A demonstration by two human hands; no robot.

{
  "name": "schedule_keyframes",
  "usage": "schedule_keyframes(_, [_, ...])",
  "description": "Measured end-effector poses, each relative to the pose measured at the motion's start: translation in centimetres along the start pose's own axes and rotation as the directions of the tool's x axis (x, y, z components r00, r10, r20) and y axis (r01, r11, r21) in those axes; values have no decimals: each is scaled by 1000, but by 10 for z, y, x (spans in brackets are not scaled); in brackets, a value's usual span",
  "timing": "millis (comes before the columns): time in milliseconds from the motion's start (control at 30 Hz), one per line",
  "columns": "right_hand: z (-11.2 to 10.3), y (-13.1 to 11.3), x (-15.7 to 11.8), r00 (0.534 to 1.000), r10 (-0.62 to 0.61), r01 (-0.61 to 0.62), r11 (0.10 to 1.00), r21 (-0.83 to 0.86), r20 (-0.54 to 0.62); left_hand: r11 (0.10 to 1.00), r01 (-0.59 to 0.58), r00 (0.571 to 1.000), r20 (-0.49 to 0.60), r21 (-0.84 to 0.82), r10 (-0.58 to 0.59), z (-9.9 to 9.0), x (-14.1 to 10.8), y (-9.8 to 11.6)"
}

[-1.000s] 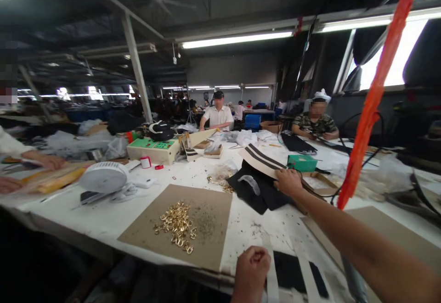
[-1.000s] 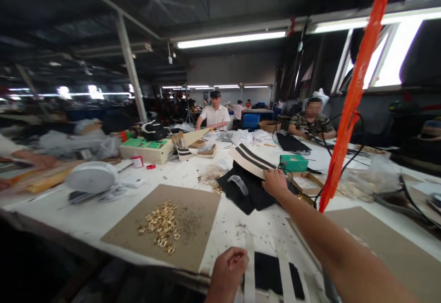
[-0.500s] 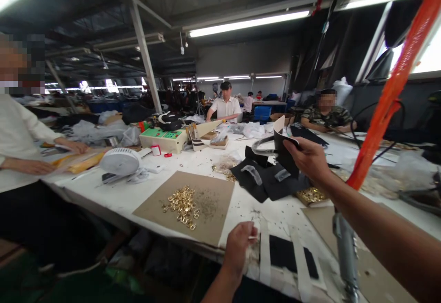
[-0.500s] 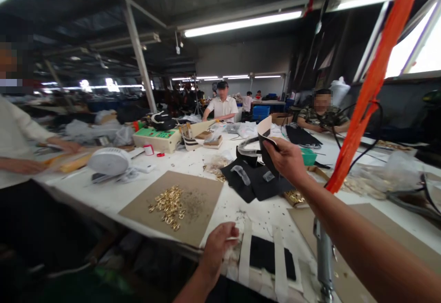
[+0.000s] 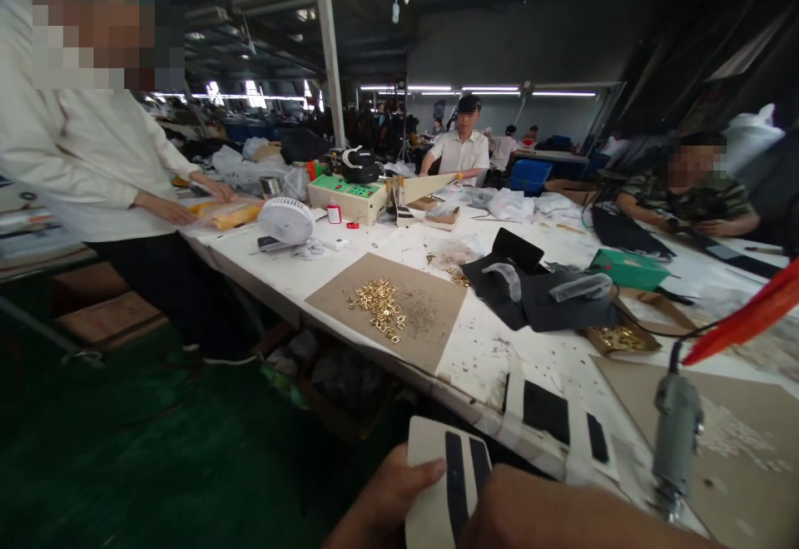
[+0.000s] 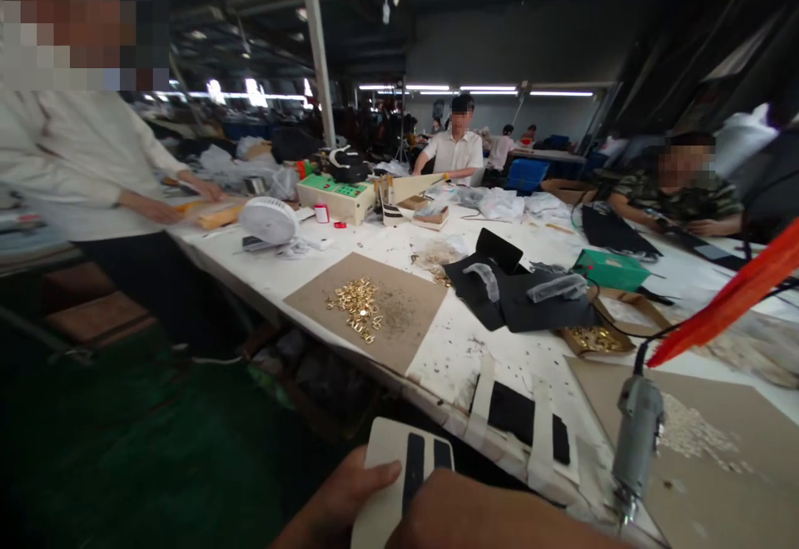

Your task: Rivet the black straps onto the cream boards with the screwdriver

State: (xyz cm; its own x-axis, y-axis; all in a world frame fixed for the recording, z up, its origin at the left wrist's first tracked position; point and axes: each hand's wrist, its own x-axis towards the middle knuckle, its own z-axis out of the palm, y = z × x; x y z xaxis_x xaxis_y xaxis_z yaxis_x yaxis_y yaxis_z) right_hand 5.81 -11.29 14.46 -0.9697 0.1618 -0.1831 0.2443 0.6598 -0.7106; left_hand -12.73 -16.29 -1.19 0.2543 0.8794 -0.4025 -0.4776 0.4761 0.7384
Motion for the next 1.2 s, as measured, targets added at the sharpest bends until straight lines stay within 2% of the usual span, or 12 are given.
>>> schedule_keyframes(67, [-15, 15, 20, 1000, -4, 9, 987, 162, -31, 999, -4, 1000, -27, 50, 6, -16, 0, -17])
schedule_keyframes(133, [-37, 41, 47, 974, 33, 14, 979, 205, -222, 998, -7, 998, -57, 55, 10, -28, 0, -28])
schedule_keyframes(200, [-60, 77, 81, 844, 173, -135, 985, 109, -508, 1000, 13, 997, -74, 12, -12, -35, 1, -33])
schedule_keyframes(233, [-69, 98, 98, 784, 219, -229, 972, 57, -581, 1000, 23, 997, -72, -12, -24, -39, 2, -34])
schedule_keyframes(333, [-85, 155, 143, 697, 300, -417, 908, -29, -651, 998, 45, 999, -24, -39, -46, -47, 7, -37])
schedule_keyframes(467, [-87, 194, 176, 699, 339, -486, 871, -71, -630, 997, 73, 996, -48, -26, -75, -58, 15, -40])
schedule_keyframes(667, [-95, 199, 191, 709, 358, -519, 848, -107, -608, 994, 97, 993, -65, -41, -100, -53, 13, -26])
schedule_keyframes(800, [-104, 195, 162, 684, 383, -541, 837, -80, -621, 992, 130, 986, -107, -5, -130, -46, 10, -10])
schedule_keyframes(900, [-101, 191, 100, 607, 417, -528, 848, 49, -677, 983, 178, 980, -97, 37, -174, -44, 14, -3])
schedule_keyframes(967, [-92, 186, 48, 526, 483, -520, 834, 185, -700, 976, 213, 975, -77, 47, -209, -42, 19, -4])
schedule_keyframes(1100, [-66, 177, -42, 367, 656, -683, 672, 287, -660, 960, 269, 963, -52, 72, -266, -35, 30, -12])
schedule_keyframes(1200, [-49, 173, -72, 325, 656, -842, 529, 107, -681, 952, 282, 959, -52, 121, -278, -24, 36, -14])
